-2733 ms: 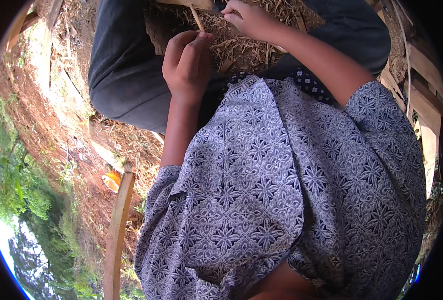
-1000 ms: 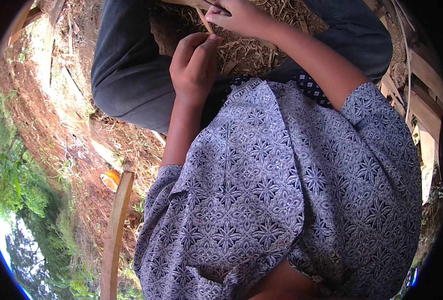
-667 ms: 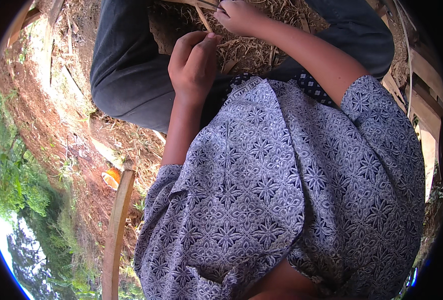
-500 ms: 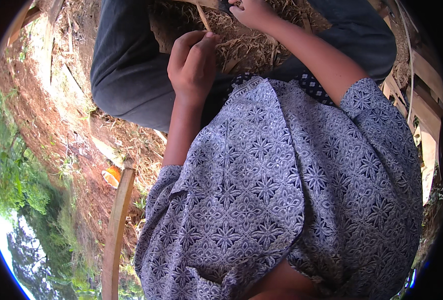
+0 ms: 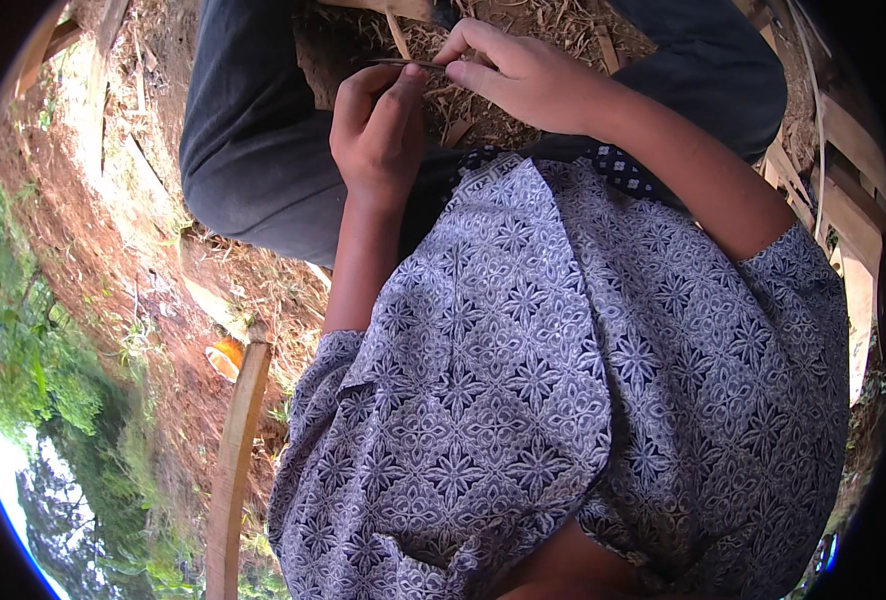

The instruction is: The person sits cross-legged on the ground and uses a curved knife to shave thin strips from a bamboo stick. They hold the stick with their left hand and scrape the blade along its length with their right hand, producing wood shavings that fall onto their lap.

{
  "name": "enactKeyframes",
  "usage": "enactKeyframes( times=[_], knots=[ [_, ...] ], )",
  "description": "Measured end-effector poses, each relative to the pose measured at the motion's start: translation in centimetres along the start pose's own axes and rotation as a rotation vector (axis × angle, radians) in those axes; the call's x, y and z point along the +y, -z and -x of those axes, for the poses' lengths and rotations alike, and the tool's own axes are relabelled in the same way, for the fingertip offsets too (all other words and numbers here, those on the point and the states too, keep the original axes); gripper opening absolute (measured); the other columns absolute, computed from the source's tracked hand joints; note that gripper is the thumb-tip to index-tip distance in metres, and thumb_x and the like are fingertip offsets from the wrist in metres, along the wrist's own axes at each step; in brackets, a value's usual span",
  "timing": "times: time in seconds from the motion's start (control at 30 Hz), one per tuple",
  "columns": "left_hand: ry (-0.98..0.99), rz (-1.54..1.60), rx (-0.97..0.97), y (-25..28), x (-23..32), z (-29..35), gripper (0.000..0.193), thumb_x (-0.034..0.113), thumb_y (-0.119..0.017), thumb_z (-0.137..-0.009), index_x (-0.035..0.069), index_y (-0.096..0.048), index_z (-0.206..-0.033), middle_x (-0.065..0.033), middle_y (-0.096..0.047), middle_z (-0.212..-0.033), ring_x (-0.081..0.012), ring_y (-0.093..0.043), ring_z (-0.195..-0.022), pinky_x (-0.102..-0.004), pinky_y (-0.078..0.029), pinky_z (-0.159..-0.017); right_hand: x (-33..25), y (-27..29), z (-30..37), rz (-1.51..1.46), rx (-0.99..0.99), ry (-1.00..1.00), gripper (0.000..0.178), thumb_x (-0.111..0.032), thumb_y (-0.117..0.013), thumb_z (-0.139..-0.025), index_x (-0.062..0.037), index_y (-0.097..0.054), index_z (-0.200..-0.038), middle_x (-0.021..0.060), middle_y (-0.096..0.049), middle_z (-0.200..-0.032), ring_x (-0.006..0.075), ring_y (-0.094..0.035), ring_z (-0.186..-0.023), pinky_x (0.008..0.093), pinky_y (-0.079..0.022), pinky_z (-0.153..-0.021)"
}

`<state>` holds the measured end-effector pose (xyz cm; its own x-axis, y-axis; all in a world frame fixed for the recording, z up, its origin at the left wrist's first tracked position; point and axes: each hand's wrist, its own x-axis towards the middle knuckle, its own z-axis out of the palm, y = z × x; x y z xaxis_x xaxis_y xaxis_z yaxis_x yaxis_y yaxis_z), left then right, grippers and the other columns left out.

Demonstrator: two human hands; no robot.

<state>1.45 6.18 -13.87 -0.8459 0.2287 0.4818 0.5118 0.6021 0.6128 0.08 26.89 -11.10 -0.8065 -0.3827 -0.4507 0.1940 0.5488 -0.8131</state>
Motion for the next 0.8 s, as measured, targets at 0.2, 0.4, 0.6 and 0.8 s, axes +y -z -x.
enactKeyframes(
  times=[0.2,0.4,0.6,0.8],
  knots=[
    [0.021,0.014,-0.039,0.2,0.1,0.3,0.031,-0.007,-0.080,-0.077,0.010,-0.075,-0.102,-0.0061,-0.071,-0.094,-0.0209,-0.068,-0.084,-0.0308,-0.056,-0.070,1.2,-0.7,-0.8,0.077,0.051,0.049,0.026,-0.036,-0.058,-0.105,-0.0140,-0.062,-0.118,0.0088,-0.069,-0.080,0.0231,-0.069,-0.068,0.0408,-0.051,-0.066],
    [0.031,0.026,-0.016,0.2,0.2,0.2,0.030,-0.008,-0.080,-0.077,0.010,-0.075,-0.100,-0.0060,-0.071,-0.095,-0.0199,-0.069,-0.083,-0.0298,-0.056,-0.068,1.5,-1.8,-1.9,0.082,0.101,0.062,0.026,-0.037,-0.058,-0.104,-0.0141,-0.062,-0.117,0.0093,-0.071,-0.083,0.0263,-0.071,-0.072,0.0418,-0.053,-0.067],
    [0.035,-0.018,0.027,0.2,0.2,-0.1,0.025,-0.007,-0.081,-0.078,0.010,-0.072,-0.093,-0.0052,-0.071,-0.094,-0.0194,-0.069,-0.081,-0.0300,-0.056,-0.066,1.7,-2.1,-3.0,0.070,0.072,0.050,0.030,-0.037,-0.054,-0.107,-0.0113,-0.059,-0.121,0.0100,-0.073,-0.106,0.0291,-0.074,-0.094,0.0418,-0.054,-0.079],
    [0.026,-0.034,0.029,0.0,0.0,-0.3,0.024,-0.007,-0.081,-0.078,0.010,-0.072,-0.093,-0.0052,-0.071,-0.094,-0.0193,-0.069,-0.081,-0.0303,-0.056,-0.065,2.4,-2.5,-3.7,0.074,0.108,0.059,0.033,-0.040,-0.054,-0.107,-0.0117,-0.059,-0.122,0.0119,-0.074,-0.103,0.0319,-0.074,-0.092,0.0433,-0.055,-0.079]
  ],
)
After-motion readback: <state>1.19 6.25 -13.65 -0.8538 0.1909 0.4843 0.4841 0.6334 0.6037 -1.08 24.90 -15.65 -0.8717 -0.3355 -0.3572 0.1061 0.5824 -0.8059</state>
